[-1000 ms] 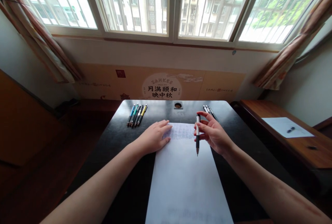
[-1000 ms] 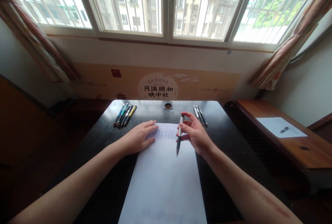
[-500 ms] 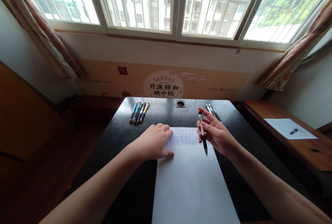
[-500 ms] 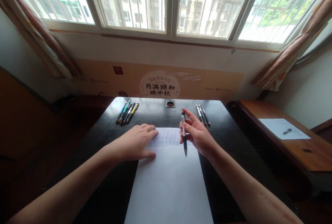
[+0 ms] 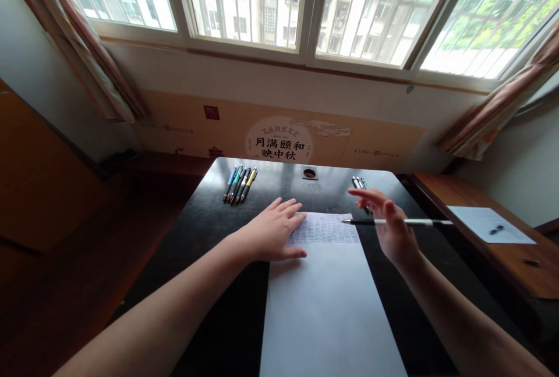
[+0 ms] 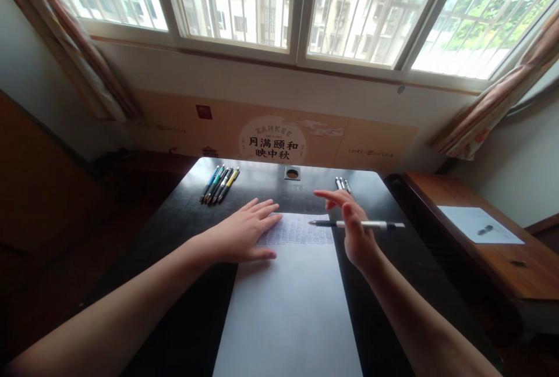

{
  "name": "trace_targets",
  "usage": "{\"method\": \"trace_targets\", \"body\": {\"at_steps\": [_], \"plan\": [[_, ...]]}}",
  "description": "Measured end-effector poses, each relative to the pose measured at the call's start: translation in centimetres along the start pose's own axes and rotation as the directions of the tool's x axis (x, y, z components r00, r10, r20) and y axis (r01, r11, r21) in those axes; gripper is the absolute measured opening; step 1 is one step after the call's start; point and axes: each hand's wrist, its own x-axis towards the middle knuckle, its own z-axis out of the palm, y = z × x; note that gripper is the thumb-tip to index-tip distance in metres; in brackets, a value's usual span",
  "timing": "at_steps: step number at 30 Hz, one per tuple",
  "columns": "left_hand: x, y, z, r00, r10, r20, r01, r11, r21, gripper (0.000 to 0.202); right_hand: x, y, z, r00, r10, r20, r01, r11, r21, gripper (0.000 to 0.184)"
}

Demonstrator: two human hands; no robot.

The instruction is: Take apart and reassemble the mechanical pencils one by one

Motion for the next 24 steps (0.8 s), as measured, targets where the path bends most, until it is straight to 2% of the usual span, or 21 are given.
{"method": "trace_targets", "body": {"at_steps": [2,4,7,11,13,16,21,24], "plan": [[0.0,0.1,0.0,1.0,0.008,-0.002,-0.008,1.0,0.003,0.08,0.4,0.8,0.3,0.962,0.179,0.207,-0.2,0.976,0.085,0.077],[0.0,0.1,0.0,1.0,0.022,0.0,-0.022,1.0,0.006,0.079,0.7,1.4,0.8,0.926,0.244,0.287,-0.292,0.946,0.14,0.077],[0.1,-0.1,0.2,1.0,0.028,0.011,-0.028,1.0,0.003,0.079,0.9,1.2,1.6,0.912,0.207,0.353,-0.272,0.951,0.146,0.048],[0.1,-0.3,0.5,0.999,0.006,0.039,-0.005,1.0,-0.015,0.082,1.0,0.9,3.1,0.811,0.23,0.538,-0.289,0.957,0.027,0.011],[0.1,-0.3,0.6,0.999,0.0,0.053,0.002,1.0,-0.031,0.083,0.9,1.4,3.8,0.802,0.236,0.549,-0.299,0.954,0.026,0.004],[0.0,-0.3,0.5,0.998,-0.003,0.063,0.006,0.999,-0.054,0.084,0.5,2.4,4.4,0.838,0.215,0.502,-0.268,0.963,0.036,0.001],[0.1,-0.3,0.4,0.999,0.013,0.042,-0.009,0.996,-0.094,0.073,0.0,3.4,4.3,0.842,0.157,0.517,-0.144,0.987,-0.065,0.009],[0.1,-0.3,0.4,0.999,0.014,0.034,-0.01,0.994,-0.111,0.071,0.0,3.5,4.1,0.838,0.148,0.525,-0.11,0.989,-0.102,0.009]]}}
